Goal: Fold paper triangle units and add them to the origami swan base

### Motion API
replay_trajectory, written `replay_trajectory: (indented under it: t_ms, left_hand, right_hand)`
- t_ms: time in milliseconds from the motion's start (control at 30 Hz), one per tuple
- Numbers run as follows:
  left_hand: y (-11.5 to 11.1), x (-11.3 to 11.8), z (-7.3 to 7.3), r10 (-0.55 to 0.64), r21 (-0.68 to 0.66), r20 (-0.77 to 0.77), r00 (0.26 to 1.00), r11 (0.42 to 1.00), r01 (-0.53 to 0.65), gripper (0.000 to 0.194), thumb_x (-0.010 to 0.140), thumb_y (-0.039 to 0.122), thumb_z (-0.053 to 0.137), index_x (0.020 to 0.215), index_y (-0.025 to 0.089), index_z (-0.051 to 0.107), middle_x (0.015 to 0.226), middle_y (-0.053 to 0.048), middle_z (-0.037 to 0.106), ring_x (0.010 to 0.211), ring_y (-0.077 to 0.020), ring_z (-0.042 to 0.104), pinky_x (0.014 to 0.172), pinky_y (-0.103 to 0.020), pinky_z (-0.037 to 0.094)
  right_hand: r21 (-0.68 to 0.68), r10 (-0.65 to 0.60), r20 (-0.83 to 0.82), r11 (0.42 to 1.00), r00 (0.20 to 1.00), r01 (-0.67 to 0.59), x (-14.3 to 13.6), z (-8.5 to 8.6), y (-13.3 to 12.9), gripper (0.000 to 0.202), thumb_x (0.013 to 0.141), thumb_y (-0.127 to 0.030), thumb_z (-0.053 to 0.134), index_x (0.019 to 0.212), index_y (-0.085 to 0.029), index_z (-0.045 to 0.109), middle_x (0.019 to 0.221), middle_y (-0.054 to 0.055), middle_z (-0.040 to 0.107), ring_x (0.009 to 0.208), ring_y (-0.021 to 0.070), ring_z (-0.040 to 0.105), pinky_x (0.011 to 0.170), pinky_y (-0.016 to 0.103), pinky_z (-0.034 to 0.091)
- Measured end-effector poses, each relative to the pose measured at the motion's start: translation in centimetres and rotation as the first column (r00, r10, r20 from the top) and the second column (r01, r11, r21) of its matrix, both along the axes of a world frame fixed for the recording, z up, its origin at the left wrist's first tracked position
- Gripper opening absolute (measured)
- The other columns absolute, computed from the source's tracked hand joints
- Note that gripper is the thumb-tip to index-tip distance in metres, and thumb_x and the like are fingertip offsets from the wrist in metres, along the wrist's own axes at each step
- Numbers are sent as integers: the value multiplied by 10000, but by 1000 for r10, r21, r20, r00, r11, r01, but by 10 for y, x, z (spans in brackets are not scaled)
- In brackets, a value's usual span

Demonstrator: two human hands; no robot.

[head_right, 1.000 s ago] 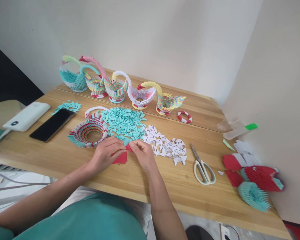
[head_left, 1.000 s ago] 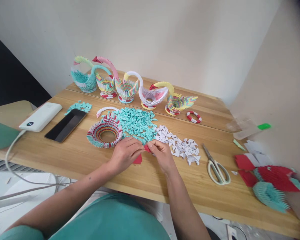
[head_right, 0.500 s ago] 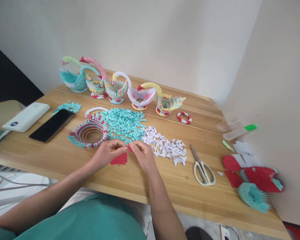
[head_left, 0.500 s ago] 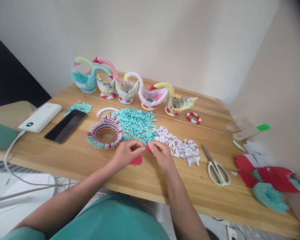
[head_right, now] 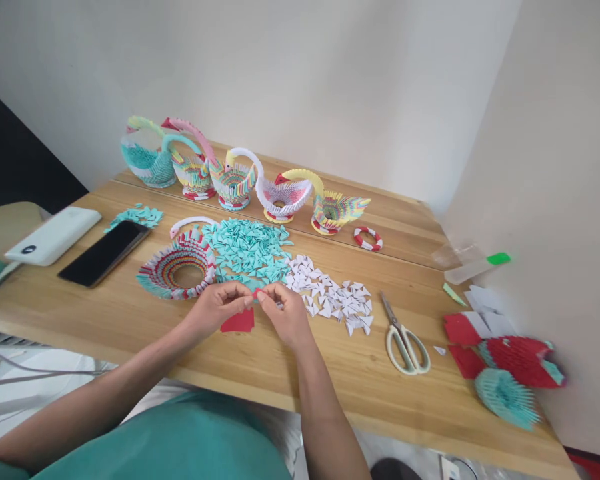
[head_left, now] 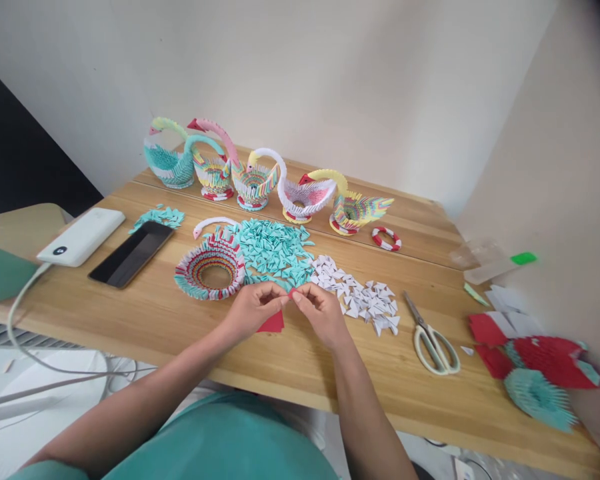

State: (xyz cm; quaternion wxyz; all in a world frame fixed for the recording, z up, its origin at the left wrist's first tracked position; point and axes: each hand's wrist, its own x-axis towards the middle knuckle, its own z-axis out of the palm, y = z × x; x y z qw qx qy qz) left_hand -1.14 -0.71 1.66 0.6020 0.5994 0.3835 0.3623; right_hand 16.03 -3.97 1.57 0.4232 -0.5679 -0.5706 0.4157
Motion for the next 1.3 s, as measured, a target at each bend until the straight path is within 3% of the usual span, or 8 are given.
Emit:
replay_trajectory:
  t_ms: [300, 500, 700, 867, 1000, 1133, 1300]
  left_hand:
    - [4, 4, -3, -15, -10, 40, 999, 1000, 16, 241, 754, 366, 664, 810, 132, 668, 712, -16, 647, 635, -118, 551, 598, -218, 422]
    - [7, 3, 2, 78, -128, 98, 992, 990, -65, 266, 731, 390, 683, 777, 133, 634, 591, 28, 587, 519, -83, 486, 539, -209, 397]
    - [7, 3, 0, 94, -167, 127, 988, 983, -72, 276, 711, 395, 694, 754, 133, 620, 580, 29, 590, 509, -80, 484, 539, -212, 398]
    - [7, 6, -3, 53, -185, 99, 994, 982, -34, 281, 719, 397, 686, 775, 126, 637, 591, 22, 599, 502, -78, 481, 520, -208, 371]
    - [8, 4, -2, 54, -214, 119, 991, 977, -27, 288, 720, 408, 686, 725, 128, 620, 584, 19, 599, 487, -71, 474, 519, -208, 362]
    - [9, 1, 0, 55, -280, 172, 984, 960, -5, 302, 707, 411, 708, 701, 126, 606, 564, 24, 585, 481, -68, 477, 524, -207, 363]
    - [8, 0, 0, 30, -334, 227, 973, 941, 49, 344, 691, 435, 738, 684, 124, 592, 556, 22, 584, 476, -71, 486, 526, -211, 372]
  right_hand:
    - [10, 5, 2, 1000, 1000, -5, 0, -1, 1, 294, 854, -445, 596, 684, -206, 577, 613, -36, 516, 578, 123, 441, 548, 244, 329]
    - [42, 14, -122, 999, 992, -9, 4, 0, 0, 386, 919, -504, 479, 756, -197, 647, 721, 28, 642, 693, 168, 564, 674, 280, 439]
    - [5, -32, -98, 999, 995, 32, 3, -6, 0, 259, 867, -433, 597, 781, -198, 664, 695, 4, 624, 640, 143, 536, 633, 261, 425]
    - [28, -43, -54, 999, 998, 45, 2, -8, 0, 231, 862, -384, 597, 740, -195, 648, 654, -14, 595, 602, 124, 502, 571, 239, 389]
    - [57, -51, -56, 997, 997, 54, 3, -5, -1, 221, 888, -386, 569, 817, -205, 673, 691, -2, 638, 635, 141, 558, 615, 254, 444]
    - [245, -150, 49, 960, 988, 133, 3, -1, -1, 128, 892, -309, 593, 946, -232, 679, 815, 18, 693, 723, 162, 623, 680, 281, 489]
    - [549, -82, 270, 832, 959, -83, 1, 0, 1, 144, 887, -161, 604, 944, -259, 693, 916, 31, 709, 878, 182, 645, 802, 327, 497]
